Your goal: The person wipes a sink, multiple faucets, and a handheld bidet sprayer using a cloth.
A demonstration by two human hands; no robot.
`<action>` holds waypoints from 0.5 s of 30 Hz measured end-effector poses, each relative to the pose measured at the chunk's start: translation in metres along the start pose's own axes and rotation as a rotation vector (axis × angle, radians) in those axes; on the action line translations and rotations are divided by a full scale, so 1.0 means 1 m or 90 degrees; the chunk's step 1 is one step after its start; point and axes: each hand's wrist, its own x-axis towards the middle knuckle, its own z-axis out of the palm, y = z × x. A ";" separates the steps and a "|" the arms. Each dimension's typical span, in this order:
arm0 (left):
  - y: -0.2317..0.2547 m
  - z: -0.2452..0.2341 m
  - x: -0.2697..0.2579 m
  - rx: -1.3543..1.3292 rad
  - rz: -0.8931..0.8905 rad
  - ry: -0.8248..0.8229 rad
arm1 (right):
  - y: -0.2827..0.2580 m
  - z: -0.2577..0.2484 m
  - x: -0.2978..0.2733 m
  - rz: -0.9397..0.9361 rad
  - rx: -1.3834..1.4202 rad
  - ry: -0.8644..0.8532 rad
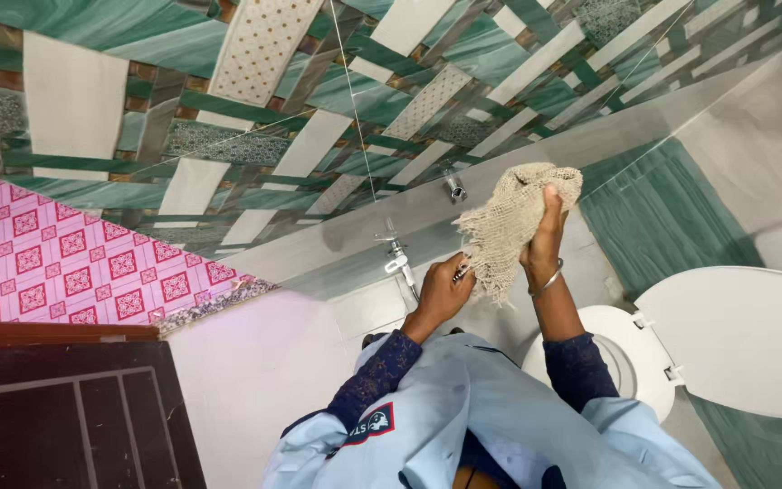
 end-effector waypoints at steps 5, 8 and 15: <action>0.006 0.003 -0.007 -0.060 -0.097 -0.135 | -0.019 0.015 -0.006 0.088 0.029 -0.071; -0.005 0.012 -0.014 -0.125 -0.077 -0.152 | -0.016 0.028 -0.019 0.126 -0.044 -0.083; -0.070 0.045 -0.031 -0.104 0.022 -0.129 | 0.013 0.015 -0.042 0.137 -0.072 -0.225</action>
